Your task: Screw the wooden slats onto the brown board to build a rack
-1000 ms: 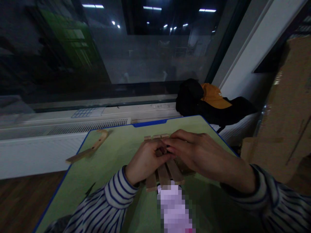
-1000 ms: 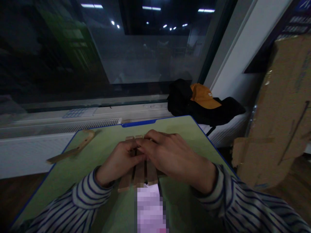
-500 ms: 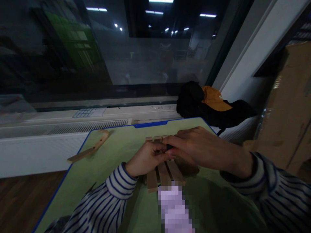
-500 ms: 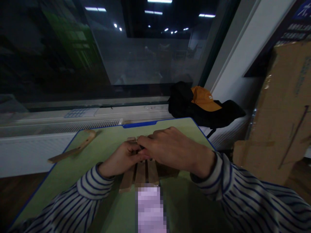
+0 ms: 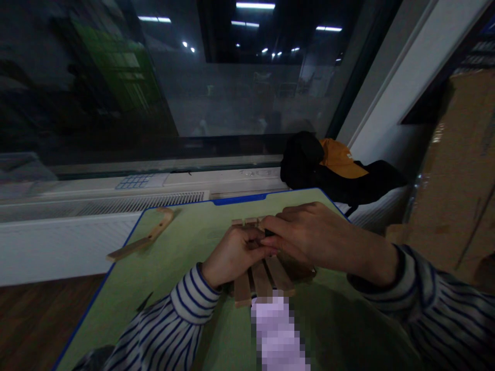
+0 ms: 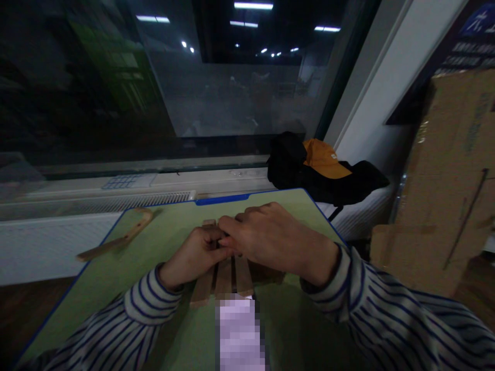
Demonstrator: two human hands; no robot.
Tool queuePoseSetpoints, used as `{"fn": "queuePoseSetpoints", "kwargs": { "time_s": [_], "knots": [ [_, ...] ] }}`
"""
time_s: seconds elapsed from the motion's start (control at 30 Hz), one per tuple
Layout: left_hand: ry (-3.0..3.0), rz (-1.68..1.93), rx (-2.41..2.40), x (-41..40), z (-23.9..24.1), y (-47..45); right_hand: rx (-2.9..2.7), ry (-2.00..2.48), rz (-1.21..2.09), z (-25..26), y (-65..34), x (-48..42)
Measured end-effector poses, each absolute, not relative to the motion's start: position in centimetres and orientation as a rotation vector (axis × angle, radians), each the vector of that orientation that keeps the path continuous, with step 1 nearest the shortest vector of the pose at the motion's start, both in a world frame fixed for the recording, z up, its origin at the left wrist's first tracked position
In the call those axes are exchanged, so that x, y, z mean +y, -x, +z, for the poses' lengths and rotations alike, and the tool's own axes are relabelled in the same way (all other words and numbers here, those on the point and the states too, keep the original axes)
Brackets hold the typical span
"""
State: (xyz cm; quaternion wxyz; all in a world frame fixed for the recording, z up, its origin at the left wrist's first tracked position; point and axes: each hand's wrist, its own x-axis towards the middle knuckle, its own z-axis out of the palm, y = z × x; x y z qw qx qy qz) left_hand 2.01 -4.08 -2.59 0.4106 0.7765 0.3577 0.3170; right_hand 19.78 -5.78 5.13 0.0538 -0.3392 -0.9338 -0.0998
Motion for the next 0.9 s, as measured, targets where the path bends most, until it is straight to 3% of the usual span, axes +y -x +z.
{"fn": "queuePoseSetpoints", "kwargs": {
  "time_s": [0.23,0.57,0.9],
  "knots": [
    [-1.955,0.680,0.754,-3.6,-3.2,-1.5,-2.803,1.064,-0.267,5.3,-19.4,-5.9],
    [-1.981,0.598,0.627,-3.0,-3.6,-0.8,-2.837,0.941,0.152,6.3,-19.7,-5.9],
    [-2.007,0.594,0.601,-2.8,-3.5,-1.0,-2.908,0.950,0.033,5.9,-19.9,-5.5]
  ]
}}
